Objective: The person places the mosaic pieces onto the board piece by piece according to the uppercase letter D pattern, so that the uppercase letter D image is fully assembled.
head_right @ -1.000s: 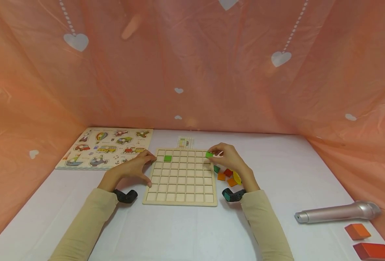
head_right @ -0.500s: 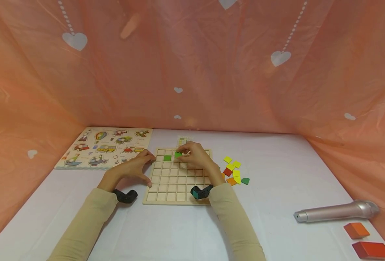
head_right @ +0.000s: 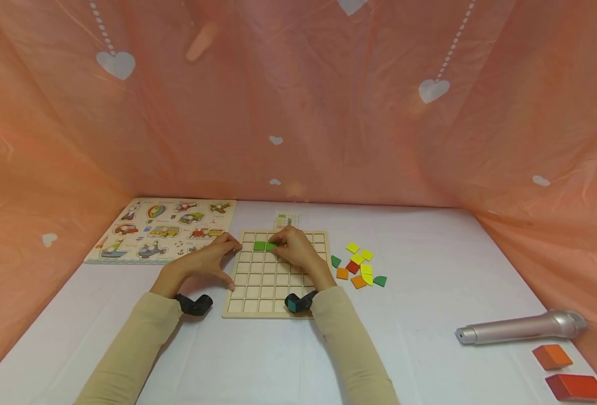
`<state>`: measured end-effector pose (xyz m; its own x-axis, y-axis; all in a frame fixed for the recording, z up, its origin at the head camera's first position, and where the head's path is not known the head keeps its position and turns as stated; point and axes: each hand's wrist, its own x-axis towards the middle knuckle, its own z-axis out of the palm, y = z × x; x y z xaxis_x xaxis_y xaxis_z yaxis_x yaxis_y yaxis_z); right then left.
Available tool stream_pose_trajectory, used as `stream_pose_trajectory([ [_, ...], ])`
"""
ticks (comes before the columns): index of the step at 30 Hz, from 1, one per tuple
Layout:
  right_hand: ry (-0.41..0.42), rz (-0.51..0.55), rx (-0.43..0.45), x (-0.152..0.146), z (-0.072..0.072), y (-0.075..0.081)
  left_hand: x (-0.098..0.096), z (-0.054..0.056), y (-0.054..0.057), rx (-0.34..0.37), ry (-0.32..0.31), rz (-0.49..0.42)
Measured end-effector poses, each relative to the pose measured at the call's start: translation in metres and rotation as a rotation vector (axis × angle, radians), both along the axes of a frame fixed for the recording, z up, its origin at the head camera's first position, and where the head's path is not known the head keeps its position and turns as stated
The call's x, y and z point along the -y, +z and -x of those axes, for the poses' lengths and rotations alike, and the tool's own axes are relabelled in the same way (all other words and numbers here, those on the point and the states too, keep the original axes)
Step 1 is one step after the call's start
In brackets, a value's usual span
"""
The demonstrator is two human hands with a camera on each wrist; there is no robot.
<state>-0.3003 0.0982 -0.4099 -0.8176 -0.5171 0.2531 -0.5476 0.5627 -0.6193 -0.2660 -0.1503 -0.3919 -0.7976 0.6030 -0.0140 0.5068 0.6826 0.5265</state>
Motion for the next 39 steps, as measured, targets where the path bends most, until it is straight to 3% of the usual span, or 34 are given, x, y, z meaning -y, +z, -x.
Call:
stream_pose_trajectory([
  [13,-0.011,-0.006,0.011,0.002,-0.001,-0.001,0.001,-0.001,-0.001,0.0,0.01,0.001],
  [20,0.024,-0.002,-0.036,-0.009,-0.007,0.011,0.0,0.0,-0.001,0.008,0.017,0.003],
  [28,0.016,0.049,-0.099,-0.037,-0.014,0.03,0.002,-0.002,0.0,-0.006,-0.007,-0.033],
  [39,-0.066,0.079,-0.155,-0.101,-0.03,0.051,0.0,0.0,-0.001,-0.003,0.002,0.008],
])
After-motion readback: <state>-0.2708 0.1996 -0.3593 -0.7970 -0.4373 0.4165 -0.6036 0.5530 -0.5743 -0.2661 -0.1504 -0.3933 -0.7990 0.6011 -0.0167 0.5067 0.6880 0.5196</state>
